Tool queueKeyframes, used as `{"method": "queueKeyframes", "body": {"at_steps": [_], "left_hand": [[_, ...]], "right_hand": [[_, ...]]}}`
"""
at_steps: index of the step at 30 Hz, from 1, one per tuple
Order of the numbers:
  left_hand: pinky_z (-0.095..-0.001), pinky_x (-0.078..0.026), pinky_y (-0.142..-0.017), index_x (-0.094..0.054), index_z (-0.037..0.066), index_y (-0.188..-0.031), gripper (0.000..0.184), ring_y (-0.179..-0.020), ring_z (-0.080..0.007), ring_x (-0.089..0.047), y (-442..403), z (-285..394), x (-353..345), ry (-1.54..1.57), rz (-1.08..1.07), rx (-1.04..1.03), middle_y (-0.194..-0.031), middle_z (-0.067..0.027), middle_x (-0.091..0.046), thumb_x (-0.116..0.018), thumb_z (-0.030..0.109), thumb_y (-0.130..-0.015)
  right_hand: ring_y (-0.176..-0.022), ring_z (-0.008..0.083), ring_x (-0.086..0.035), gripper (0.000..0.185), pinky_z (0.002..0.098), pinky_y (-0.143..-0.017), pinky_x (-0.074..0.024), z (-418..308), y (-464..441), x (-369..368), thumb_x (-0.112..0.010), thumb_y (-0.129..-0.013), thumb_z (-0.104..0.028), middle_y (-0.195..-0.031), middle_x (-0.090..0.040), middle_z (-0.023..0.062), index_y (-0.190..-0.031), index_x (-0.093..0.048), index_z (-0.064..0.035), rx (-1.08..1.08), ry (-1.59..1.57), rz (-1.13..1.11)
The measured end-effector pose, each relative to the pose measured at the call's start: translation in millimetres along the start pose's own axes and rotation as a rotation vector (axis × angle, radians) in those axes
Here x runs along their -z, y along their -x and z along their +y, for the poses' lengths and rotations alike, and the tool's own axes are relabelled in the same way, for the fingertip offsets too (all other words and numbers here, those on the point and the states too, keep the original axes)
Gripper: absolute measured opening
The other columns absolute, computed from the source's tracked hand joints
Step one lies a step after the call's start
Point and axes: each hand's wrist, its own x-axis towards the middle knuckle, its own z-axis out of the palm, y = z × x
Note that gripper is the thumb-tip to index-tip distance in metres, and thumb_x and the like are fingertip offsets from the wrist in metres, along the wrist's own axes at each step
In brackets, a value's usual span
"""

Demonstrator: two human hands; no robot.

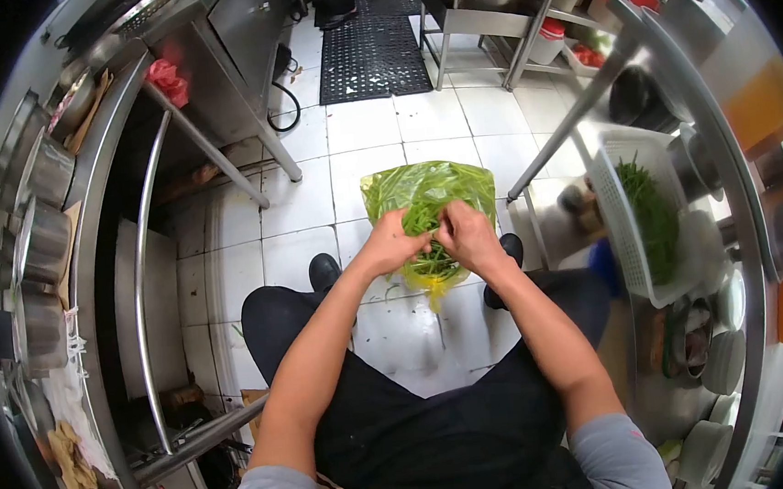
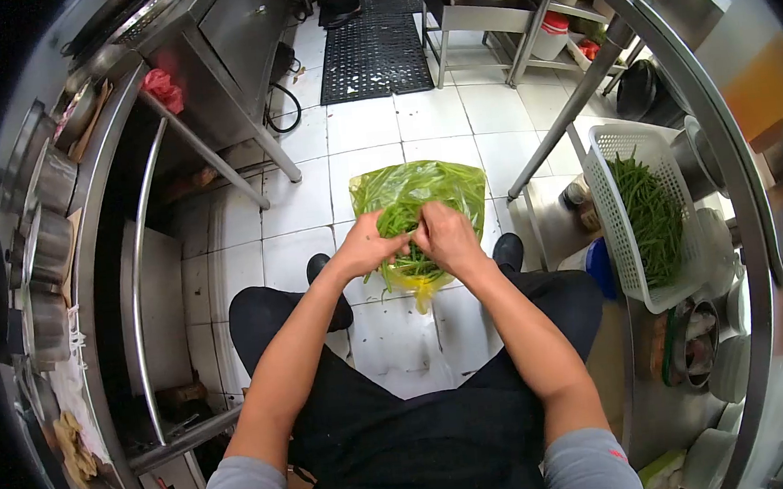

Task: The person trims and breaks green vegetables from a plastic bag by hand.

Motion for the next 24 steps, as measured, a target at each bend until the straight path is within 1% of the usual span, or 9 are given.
{"method": "queueKeyframes", "body": {"at_steps": [1,4,5,8,9,12,13,22,24], "left_hand": [[-0.0277,-0.050,-0.054,-0.058,-0.001,-0.100,0.016,-0.062,-0.0126,-0.061,1,3,1,0.000,-0.005,-0.001,-0.079,-0.0074,-0.066,-0.064,0.007,-0.087],[-0.0285,-0.050,-0.053,-0.058,-0.001,-0.097,0.014,-0.059,-0.0135,-0.060,3,6,15,0.008,0.068,0.012,-0.079,-0.0087,-0.066,-0.062,0.008,-0.087],[-0.0286,-0.049,-0.053,-0.058,0.000,-0.096,0.013,-0.058,-0.0139,-0.059,0,-3,20,0.158,0.091,-0.028,-0.077,-0.0091,-0.066,-0.062,0.007,-0.087],[-0.0288,-0.050,-0.052,-0.059,0.000,-0.094,0.010,-0.057,-0.0152,-0.058,1,-1,27,0.344,0.129,-0.066,-0.077,-0.0104,-0.065,-0.061,0.008,-0.088],[-0.0292,-0.050,-0.053,-0.059,0.000,-0.095,0.011,-0.057,-0.0154,-0.058,2,0,28,0.385,0.141,-0.052,-0.078,-0.0106,-0.065,-0.060,0.008,-0.088],[-0.0300,-0.050,-0.053,-0.059,-0.001,-0.095,0.012,-0.058,-0.0158,-0.058,3,-1,31,0.425,0.157,-0.055,-0.079,-0.0110,-0.065,-0.059,0.009,-0.088],[-0.0304,-0.050,-0.053,-0.059,-0.001,-0.096,0.012,-0.059,-0.0158,-0.058,2,-2,32,0.425,0.158,-0.074,-0.079,-0.0112,-0.065,-0.059,0.009,-0.088],[-0.0311,-0.050,-0.054,-0.059,-0.003,-0.093,0.011,-0.059,-0.0159,-0.058,2,1,32,0.357,0.211,-0.092,-0.078,-0.0115,-0.065,-0.058,0.007,-0.088],[-0.0306,-0.050,-0.053,-0.059,-0.003,-0.093,0.011,-0.057,-0.0155,-0.058,2,-3,30,0.357,0.219,-0.104,-0.077,-0.0109,-0.065,-0.058,0.007,-0.088]], "right_hand": [[-0.071,0.0358,-0.061,0.017,0.0412,-0.064,-0.0501,2,-1,1,-0.062,-0.077,-0.004,-0.080,-0.060,0.0172,-0.093,-0.059,-0.0027,-0.117,-0.014,-0.025],[-0.077,0.0343,-0.061,0.020,0.0411,-0.071,-0.0508,9,-7,8,-0.061,-0.077,-0.004,-0.083,-0.059,0.0173,-0.097,-0.060,-0.0025,-0.144,-0.124,-0.061],[-0.077,0.0343,-0.061,0.020,0.0411,-0.071,-0.0508,8,-7,8,-0.061,-0.077,-0.004,-0.083,-0.059,0.0173,-0.097,-0.060,-0.0025,-0.139,-0.122,-0.060],[-0.090,0.0215,-0.065,0.024,0.0339,-0.079,-0.0507,3,2,7,-0.061,-0.086,-0.010,-0.099,-0.066,0.0131,-0.107,-0.065,0.0002,-0.419,-0.509,-0.344],[-0.088,0.0149,-0.065,0.026,0.0298,-0.078,-0.0505,-4,4,8,-0.060,-0.090,-0.015,-0.099,-0.070,0.0114,-0.109,-0.066,0.0015,-0.436,-0.588,-0.395],[-0.078,0.0127,-0.064,0.025,0.0281,-0.074,-0.0508,1,9,-1,-0.059,-0.090,-0.015,-0.089,-0.071,0.0096,-0.105,-0.067,0.0026,-0.527,-0.569,-0.530],[-0.072,0.0118,-0.063,0.023,0.0273,-0.069,-0.0507,2,11,-5,-0.059,-0.089,-0.014,-0.082,-0.071,0.0081,-0.102,-0.068,0.0029,-0.499,-0.598,-0.475],[-0.067,0.0116,-0.062,0.022,0.0278,-0.064,-0.0496,6,9,-5,-0.058,-0.086,-0.014,-0.075,-0.070,0.0074,-0.094,-0.070,0.0035,-0.512,-0.604,-0.408],[-0.064,0.0119,-0.060,0.022,0.0285,-0.061,-0.0482,6,8,-7,-0.059,-0.085,-0.015,-0.072,-0.068,0.0088,-0.090,-0.070,0.0035,-0.540,-0.490,-0.366]]}}
